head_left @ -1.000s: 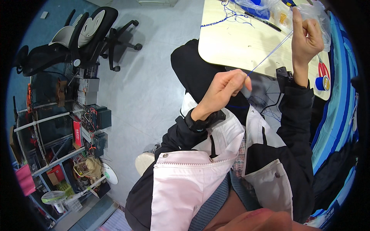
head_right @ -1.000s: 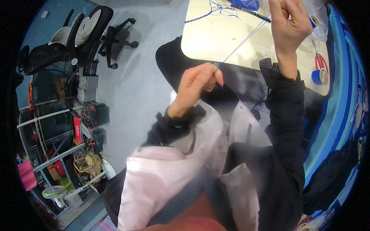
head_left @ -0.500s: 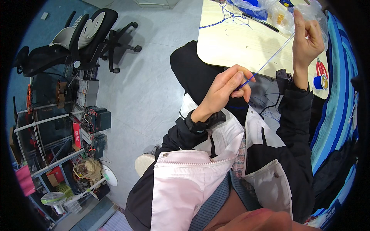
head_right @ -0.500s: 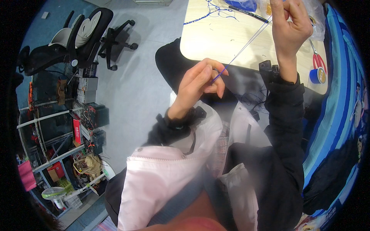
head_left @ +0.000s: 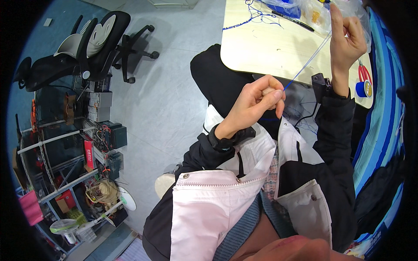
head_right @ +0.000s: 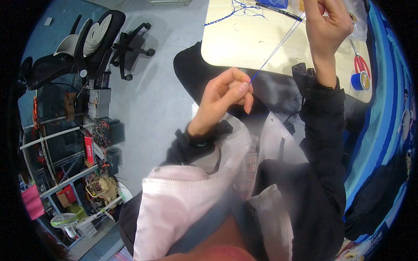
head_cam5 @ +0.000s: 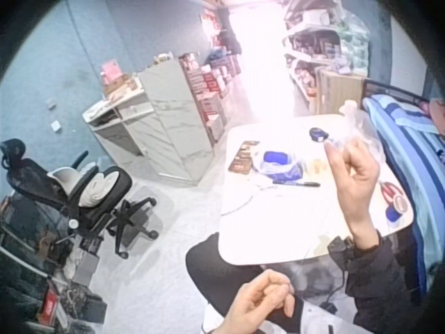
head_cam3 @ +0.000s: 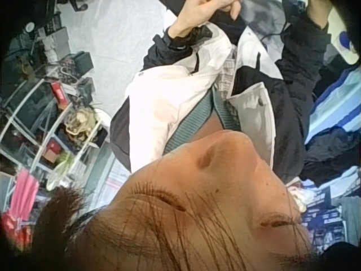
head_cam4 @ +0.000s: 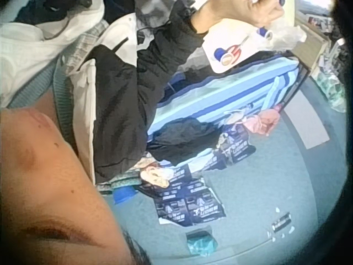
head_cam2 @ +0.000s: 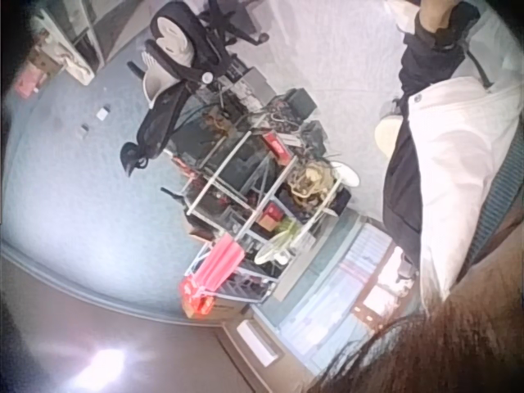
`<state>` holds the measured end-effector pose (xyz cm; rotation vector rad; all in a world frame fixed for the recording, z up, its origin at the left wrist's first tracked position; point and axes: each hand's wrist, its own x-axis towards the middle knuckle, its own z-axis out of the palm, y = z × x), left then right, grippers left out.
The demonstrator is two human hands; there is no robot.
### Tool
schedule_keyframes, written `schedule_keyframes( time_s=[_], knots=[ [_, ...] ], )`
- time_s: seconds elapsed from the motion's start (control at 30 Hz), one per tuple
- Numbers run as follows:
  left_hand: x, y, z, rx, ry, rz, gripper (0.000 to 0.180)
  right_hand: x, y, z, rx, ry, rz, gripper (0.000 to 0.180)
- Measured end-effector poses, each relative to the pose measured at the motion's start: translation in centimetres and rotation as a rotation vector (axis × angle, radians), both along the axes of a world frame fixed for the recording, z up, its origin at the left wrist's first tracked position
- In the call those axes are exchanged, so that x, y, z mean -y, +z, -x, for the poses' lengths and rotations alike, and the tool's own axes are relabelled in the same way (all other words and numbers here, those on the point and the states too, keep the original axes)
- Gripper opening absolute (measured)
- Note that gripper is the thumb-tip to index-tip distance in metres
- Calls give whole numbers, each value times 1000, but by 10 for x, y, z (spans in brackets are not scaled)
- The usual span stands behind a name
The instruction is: The person threads a blue wire through small beads on a table, then cuts the wire with scissors and continues threading additional beads. The person repeats this process, laying out multiple parallel beaded wire segments on the table.
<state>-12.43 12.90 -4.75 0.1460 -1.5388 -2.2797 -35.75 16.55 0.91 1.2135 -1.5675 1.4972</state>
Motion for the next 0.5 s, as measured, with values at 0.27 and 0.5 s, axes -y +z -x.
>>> schedule_keyframes(
  time_s=[0.27, 0.5],
  knots=[
    [2, 1, -3, 22, -54, -17, 17, 5, 0, 0, -12, -5, 32, 40],
    [2, 5, -4, 53, -17, -46, 18, 4, -4, 2, 2, 9, 71, 40]
  ],
)
